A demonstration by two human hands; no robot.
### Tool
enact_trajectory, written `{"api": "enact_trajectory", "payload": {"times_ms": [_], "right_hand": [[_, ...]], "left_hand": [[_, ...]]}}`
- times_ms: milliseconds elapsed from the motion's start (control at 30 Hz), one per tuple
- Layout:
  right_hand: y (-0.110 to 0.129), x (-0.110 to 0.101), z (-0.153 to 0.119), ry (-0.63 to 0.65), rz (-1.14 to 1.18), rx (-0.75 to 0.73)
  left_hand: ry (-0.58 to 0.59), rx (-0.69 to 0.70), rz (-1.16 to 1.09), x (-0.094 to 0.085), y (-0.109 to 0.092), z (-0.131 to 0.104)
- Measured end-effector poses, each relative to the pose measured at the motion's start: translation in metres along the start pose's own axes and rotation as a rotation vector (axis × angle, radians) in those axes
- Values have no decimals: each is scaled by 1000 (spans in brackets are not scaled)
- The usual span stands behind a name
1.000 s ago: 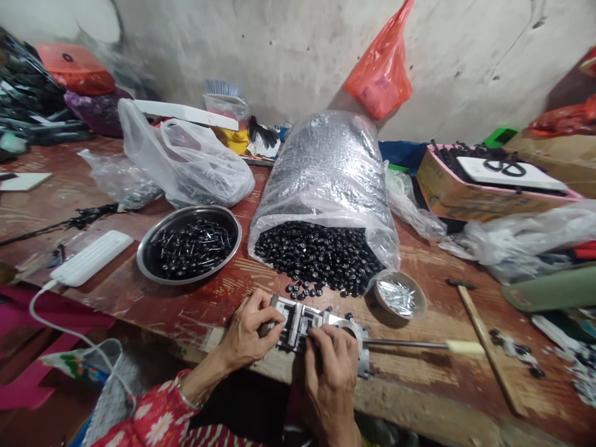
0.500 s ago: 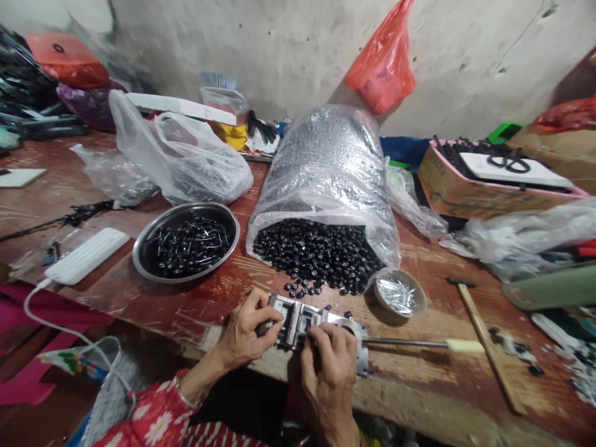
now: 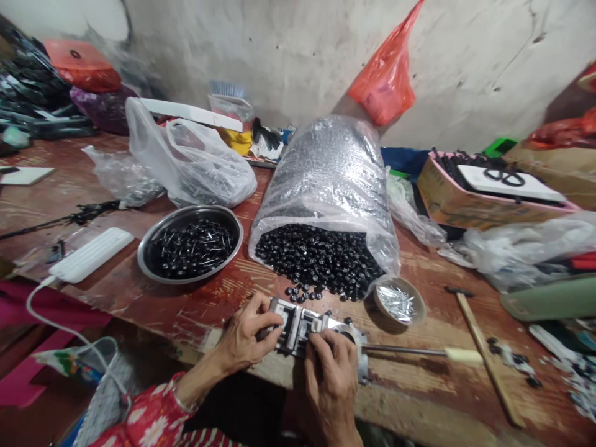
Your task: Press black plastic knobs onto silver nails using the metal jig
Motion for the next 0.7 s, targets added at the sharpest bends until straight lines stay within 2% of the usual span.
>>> {"api": "enact_trajectory", "payload": {"times_ms": [167, 267, 333, 433, 567, 633, 700], "right_hand": [[-7, -25, 17, 36, 160, 7], [-23, -39, 37, 16, 132, -17], [-38, -41, 54, 47, 63, -33], [-57, -30, 77, 207, -39, -76], [-72, -7, 97, 496, -86, -24], [-74, 2, 102, 578, -73, 28], [-75, 7, 104, 605, -66, 49]], "left_hand": [[74, 31, -4, -16, -7, 16], [42, 8, -46, -20, -10, 34], [7, -36, -53, -17, -8, 49], [38, -99, 3, -7, -3, 71], [247, -193, 178, 12, 8, 95], [310, -222, 232, 19, 12, 102], [332, -233, 246, 25, 16, 106]]}}
Point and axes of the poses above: each hand's wrist, its own z-axis towards the middle knuckle, its own x-axis out of the palm, y = z × x, the point moved 1 cm from there along z, towards the middle knuckle, and after that the axes turned 12 degrees about -y, right-handed, at the moved point
